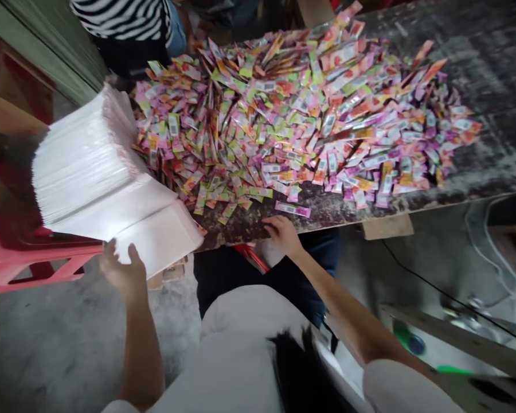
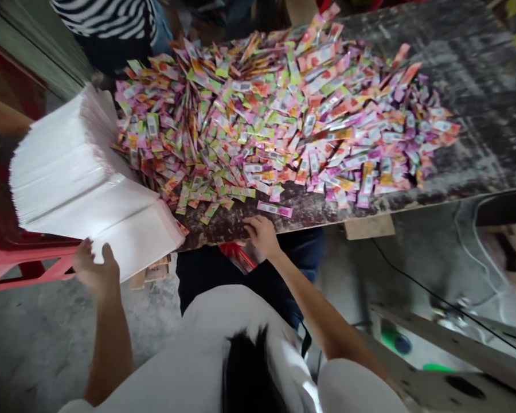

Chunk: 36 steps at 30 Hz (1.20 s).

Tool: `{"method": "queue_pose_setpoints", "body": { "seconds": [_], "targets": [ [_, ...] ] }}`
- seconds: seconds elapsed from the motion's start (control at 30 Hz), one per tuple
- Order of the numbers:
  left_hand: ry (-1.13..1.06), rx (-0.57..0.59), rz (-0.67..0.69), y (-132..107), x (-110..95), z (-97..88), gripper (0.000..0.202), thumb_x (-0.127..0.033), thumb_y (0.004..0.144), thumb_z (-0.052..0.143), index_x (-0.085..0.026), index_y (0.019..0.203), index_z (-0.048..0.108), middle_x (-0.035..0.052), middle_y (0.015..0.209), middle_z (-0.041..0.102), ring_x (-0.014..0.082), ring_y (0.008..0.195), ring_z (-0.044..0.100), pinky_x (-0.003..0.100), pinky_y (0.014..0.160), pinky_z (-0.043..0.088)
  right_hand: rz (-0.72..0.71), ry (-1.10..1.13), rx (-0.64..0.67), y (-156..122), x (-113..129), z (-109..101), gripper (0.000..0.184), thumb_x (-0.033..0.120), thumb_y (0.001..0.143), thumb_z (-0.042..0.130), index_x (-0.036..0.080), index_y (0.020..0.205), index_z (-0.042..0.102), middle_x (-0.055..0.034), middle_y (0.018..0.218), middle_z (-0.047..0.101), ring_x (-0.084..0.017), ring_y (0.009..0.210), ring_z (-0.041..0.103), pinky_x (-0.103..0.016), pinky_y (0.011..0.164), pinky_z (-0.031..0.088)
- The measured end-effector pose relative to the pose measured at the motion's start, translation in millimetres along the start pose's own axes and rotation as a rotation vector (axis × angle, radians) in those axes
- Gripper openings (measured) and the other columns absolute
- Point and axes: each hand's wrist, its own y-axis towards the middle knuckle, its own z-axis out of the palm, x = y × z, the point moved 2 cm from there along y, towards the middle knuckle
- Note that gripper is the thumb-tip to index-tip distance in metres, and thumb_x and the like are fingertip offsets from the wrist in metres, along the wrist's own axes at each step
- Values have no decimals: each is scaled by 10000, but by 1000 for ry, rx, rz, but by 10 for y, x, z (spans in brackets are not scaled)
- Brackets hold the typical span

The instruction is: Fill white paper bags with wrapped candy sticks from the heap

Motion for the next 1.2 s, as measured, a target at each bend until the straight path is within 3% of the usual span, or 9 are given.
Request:
{"method": "queue_pose_setpoints", "body": {
  "seconds": [0.1, 0.17, 0.23, 0.33, 0.43, 0.73, 0.87, 0.93, 1.2],
  "targets": [
    [-221, 254, 233, -188, -785, 464, 362, -388, 920, 458, -179, 1197, 559, 106, 1167, 621, 216, 1008, 613, 384, 892, 519, 113, -85, -143, 106, -280, -205, 234, 246, 890, 501, 206, 1033, 682, -115, 1021, 654, -278, 993, 580, -451, 915, 459],
    [-285, 413, 415, -363, -1308, 892, 277, -345, 913, 488, -185, 1098, 616, 91, 1091, 645, 208, 1007, 610, 362, 913, 507, 195, -175, -210, 208, -428, -257, 256, 248, 874, 527, 195, 1084, 664, -141, 1098, 615, -310, 1048, 537, -489, 939, 428],
    [-238, 469, 525, -490, -1717, 1306, 263, -292, 892, 525, -186, 1113, 620, 113, 1114, 626, 245, 1109, 570, 405, 994, 457, 277, -246, -234, 281, -556, -269, 269, 269, 852, 573, 182, 1093, 655, -164, 1123, 585, -341, 1063, 501, -523, 933, 408],
    [-22, 435, 473, -517, -2022, 1778, 417, -267, 808, 631, -144, 1201, 569, 197, 1219, 549, 364, 1197, 493, 539, 1015, 399, 309, -244, -181, 310, -705, -281, 202, 304, 848, 603, 183, 1001, 657, -161, 1048, 579, -340, 1022, 487, -519, 917, 403],
    [84, 451, 440, -468, -2049, 2017, 405, -219, 791, 613, -112, 1179, 565, 213, 1184, 543, 397, 1180, 480, 565, 1000, 389, 295, -171, -137, 274, -811, -330, 147, 310, 875, 573, 192, 934, 636, -138, 987, 578, -310, 974, 492, -478, 913, 415],
    [-148, 632, 679, -987, -2018, 2075, 303, -271, 888, 526, -190, 1179, 561, 123, 1123, 594, 273, 1108, 530, 427, 1002, 414, 338, 50, -303, 240, -880, -410, 106, 319, 892, 525, 217, 878, 551, -91, 927, 618, -259, 930, 561, -400, 883, 453],
    [-72, 508, 603, -1004, -1969, 2032, 432, -437, 825, 644, -132, 1118, 555, 167, 1145, 576, 311, 1135, 516, 465, 1011, 390, 425, 169, -327, 164, -890, -510, 147, 358, 905, 483, 229, 973, 491, -53, 913, 636, -212, 821, 605, -333, 785, 472],
    [19, 553, 564, -937, -1969, 2028, 441, -483, 802, 664, -134, 1055, 569, 157, 1067, 604, 308, 1067, 554, 455, 964, 415, 427, 197, -302, 151, -845, -510, 176, 373, 901, 482, 233, 1007, 473, -56, 947, 648, -211, 834, 621, -327, 781, 475],
    [229, 893, 633, -829, -2305, 1934, 161, -162, 816, 552, -178, 972, 590, 114, 970, 654, 258, 930, 627, 350, 820, 464, 475, 175, -242, 195, -623, -330, 382, 491, 827, 588, 216, 1079, 512, -99, 1009, 681, -268, 894, 650, -368, 779, 490]
  ]
}}
